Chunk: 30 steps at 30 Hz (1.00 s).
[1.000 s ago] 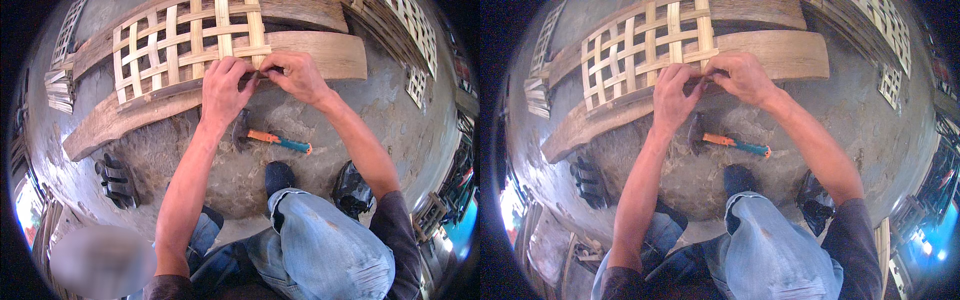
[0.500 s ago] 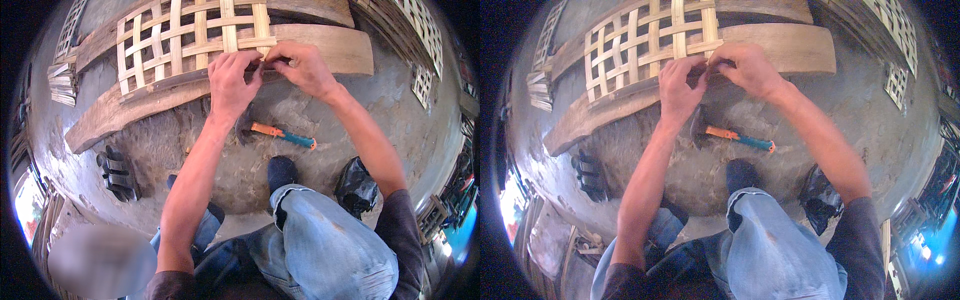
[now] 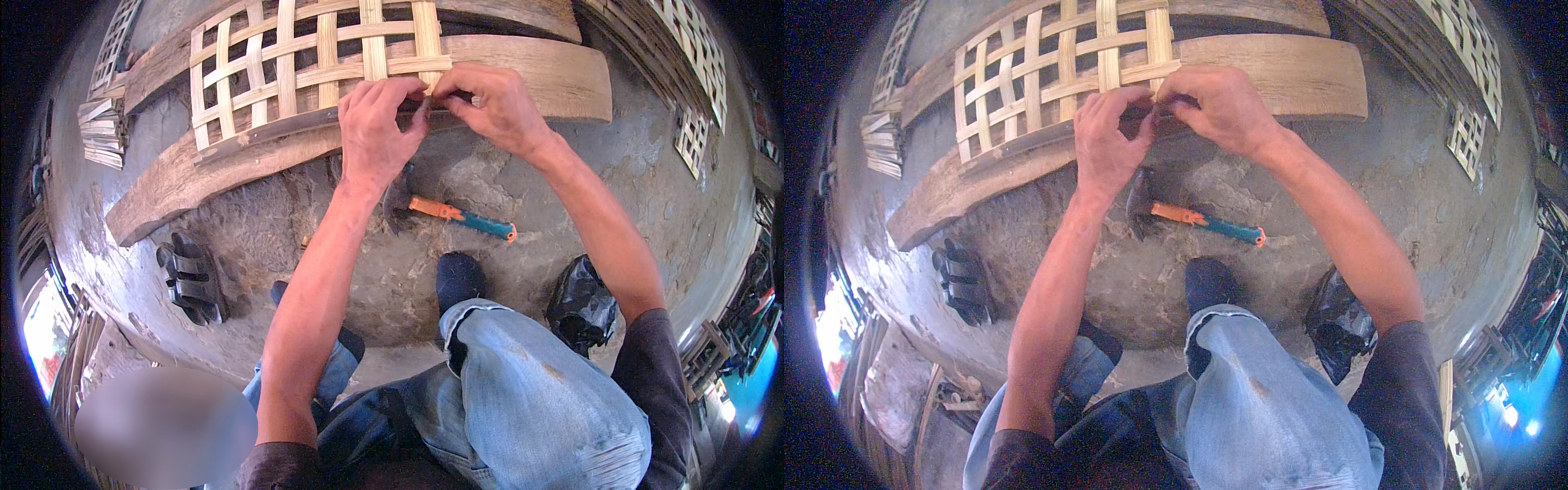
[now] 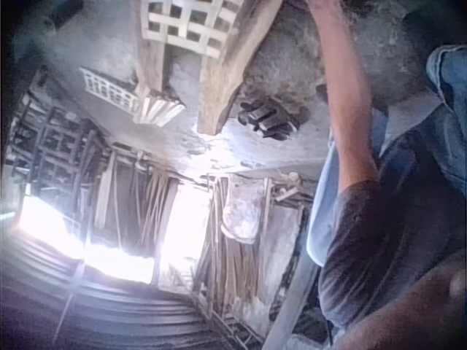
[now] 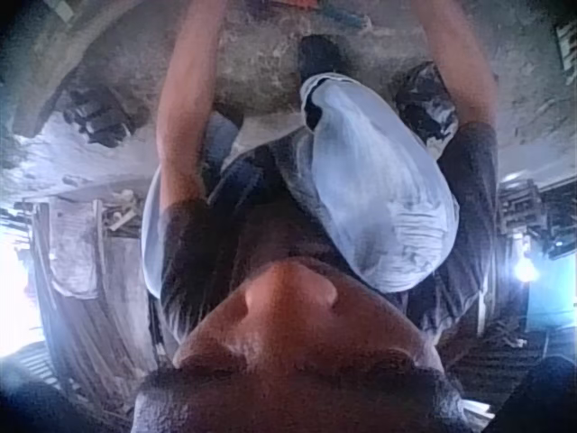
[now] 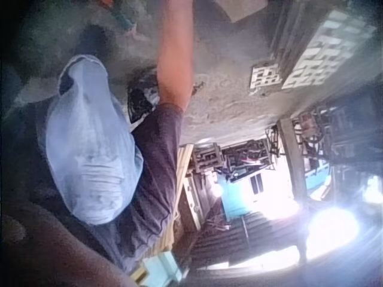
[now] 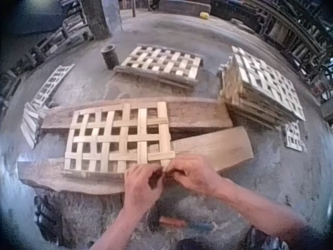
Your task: The person assembles a wooden lattice by placing thin wooden strips into a grid pattern and securing them with a hammer. The person repeatedly hammers nails into the lattice to hold the strips in place.
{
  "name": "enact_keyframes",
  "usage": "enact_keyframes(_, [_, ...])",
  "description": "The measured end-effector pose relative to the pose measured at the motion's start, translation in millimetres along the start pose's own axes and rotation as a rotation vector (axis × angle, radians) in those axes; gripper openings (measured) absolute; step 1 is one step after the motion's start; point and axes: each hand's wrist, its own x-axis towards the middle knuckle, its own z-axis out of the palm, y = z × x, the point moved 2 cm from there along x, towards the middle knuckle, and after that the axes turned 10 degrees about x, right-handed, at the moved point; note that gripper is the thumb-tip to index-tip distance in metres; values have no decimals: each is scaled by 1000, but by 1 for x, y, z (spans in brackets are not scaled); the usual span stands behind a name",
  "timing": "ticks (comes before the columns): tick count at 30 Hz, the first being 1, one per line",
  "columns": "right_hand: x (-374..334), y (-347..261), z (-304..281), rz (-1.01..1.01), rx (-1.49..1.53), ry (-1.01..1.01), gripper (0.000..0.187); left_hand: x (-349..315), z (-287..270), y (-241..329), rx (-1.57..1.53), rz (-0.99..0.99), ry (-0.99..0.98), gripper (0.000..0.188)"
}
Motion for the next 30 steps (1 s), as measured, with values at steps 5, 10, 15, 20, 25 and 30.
enact_keyframes(5, [1, -3, 1, -91, -88, 5, 17, 0, 1, 3, -11, -25, 16, 35])
enact_keyframes(10, [1, -2, 1, -125, -103, 6, 19, 0, 4, 9, -25, -56, 63, 37])
enact_keyframes(15, [-1, -1, 0, -113, -53, -2, 21, -2, 6, 9, -33, -64, 78, 38])
enact_keyframes(20, [0, -1, -1, -85, 2, -17, 19, -1, 10, 8, -19, -90, 96, 39])
enact_keyframes(25, [0, -4, -2, -53, 13, -29, 17, -1, 11, 10, 0, -130, 94, 39])
enact_keyframes(30, [-3, -2, -3, -62, 6, -10, 15, -1, 12, 11, -26, -132, 124, 39])
